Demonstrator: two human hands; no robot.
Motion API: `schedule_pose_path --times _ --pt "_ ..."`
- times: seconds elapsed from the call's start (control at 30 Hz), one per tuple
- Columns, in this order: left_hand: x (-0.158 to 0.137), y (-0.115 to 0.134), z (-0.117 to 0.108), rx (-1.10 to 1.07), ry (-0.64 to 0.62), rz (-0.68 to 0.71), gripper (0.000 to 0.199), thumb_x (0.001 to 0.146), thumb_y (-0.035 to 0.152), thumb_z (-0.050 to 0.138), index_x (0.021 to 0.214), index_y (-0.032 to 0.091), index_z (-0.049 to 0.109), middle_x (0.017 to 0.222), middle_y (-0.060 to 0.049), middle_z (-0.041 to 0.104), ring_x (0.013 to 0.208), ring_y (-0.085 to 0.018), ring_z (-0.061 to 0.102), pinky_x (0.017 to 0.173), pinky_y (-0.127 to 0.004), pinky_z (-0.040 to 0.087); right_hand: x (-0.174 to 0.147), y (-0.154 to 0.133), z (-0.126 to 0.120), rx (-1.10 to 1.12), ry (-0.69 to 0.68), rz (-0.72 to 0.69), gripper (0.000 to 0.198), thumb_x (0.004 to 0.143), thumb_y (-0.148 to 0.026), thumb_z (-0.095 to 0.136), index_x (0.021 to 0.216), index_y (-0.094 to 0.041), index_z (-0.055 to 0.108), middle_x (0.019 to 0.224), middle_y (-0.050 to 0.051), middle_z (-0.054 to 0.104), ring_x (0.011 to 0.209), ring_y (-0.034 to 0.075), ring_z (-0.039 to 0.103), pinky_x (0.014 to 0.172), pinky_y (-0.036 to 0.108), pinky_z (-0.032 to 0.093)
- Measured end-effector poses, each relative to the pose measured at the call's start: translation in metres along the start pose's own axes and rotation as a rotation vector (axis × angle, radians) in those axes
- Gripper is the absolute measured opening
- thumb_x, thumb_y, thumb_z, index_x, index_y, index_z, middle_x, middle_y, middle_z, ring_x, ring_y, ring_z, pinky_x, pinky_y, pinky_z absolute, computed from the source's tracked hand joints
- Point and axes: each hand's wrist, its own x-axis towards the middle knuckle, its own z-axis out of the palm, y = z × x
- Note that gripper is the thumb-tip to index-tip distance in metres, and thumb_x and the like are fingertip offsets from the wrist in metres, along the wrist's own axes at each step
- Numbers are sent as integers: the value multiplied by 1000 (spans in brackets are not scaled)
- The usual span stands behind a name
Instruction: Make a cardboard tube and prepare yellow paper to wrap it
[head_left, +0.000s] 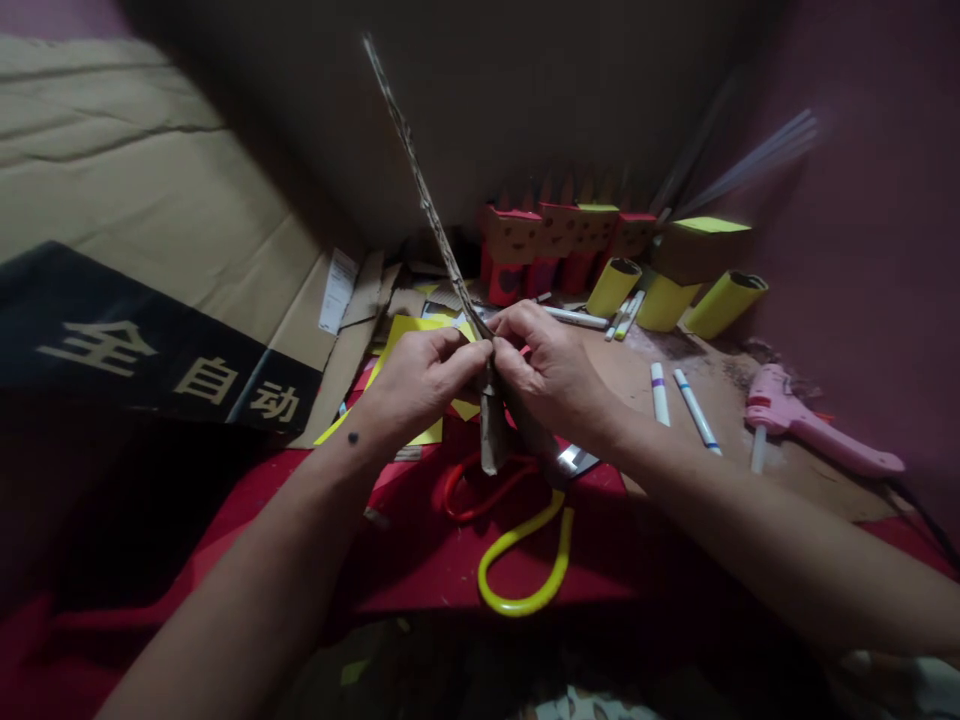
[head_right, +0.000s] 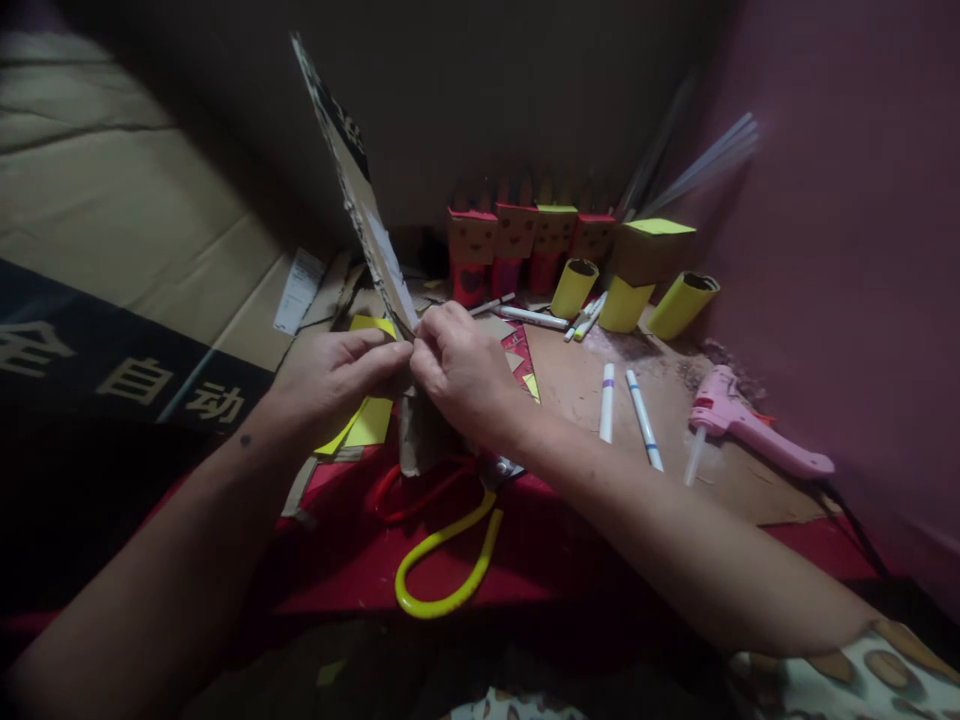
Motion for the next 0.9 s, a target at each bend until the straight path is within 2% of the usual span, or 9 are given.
schedule_pose_path --times 0.17,0.37,0.5,0.6,0.67,0.8,0.9 --pt "-2 8 2 337 77 107 30 75 25 45 47 19 38 47 5 35 47 -9 32 47 -24 26 -3 -7 3 -134 -48 37 13 83 -16 42 85 -16 54 81 6 57 73 16 50 71 30 39" --pt "-8 8 9 277 195 98 31 74 19 43 47 21 27 47 6 25 46 -9 25 45 -25 21 -1 -7 3 -157 -37 47 18 83 -16 41 88 -12 58 81 8 59 72 17 52 69 30 39" --pt "-9 8 7 202 139 67 29 75 20 43 48 20 33 48 5 32 48 -9 30 45 -24 24 -1 -3 2 -102 -9 47 15 81 -16 41 84 -15 56 75 4 57 68 15 50 66 28 38" --pt "-8 7 7 262 166 104 30 74 21 44 47 20 31 47 5 29 47 -9 29 45 -24 23 1 -3 -1 -70 -25 36 10 78 -15 42 76 -17 52 73 3 55 67 14 48 65 27 37" --pt "-8 7 7 313 176 125 30 74 24 45 47 20 31 47 5 30 48 -9 29 46 -24 23 4 -4 -4 -88 -62 26 9 77 -16 43 70 -18 47 72 2 53 67 14 47 64 27 36" --pt "-7 7 6 336 99 107 24 74 27 47 52 19 42 51 4 39 51 -10 35 48 -23 26 13 -7 -12 -158 -171 27 11 78 -17 45 67 -19 45 67 -1 48 63 12 42 61 26 31" --pt "-6 7 6 312 104 95 23 72 25 49 51 18 42 50 4 37 51 -9 35 49 -23 26 17 -7 -14 -155 -244 17 10 76 -14 46 67 -19 44 63 -2 45 59 11 39 58 25 29"
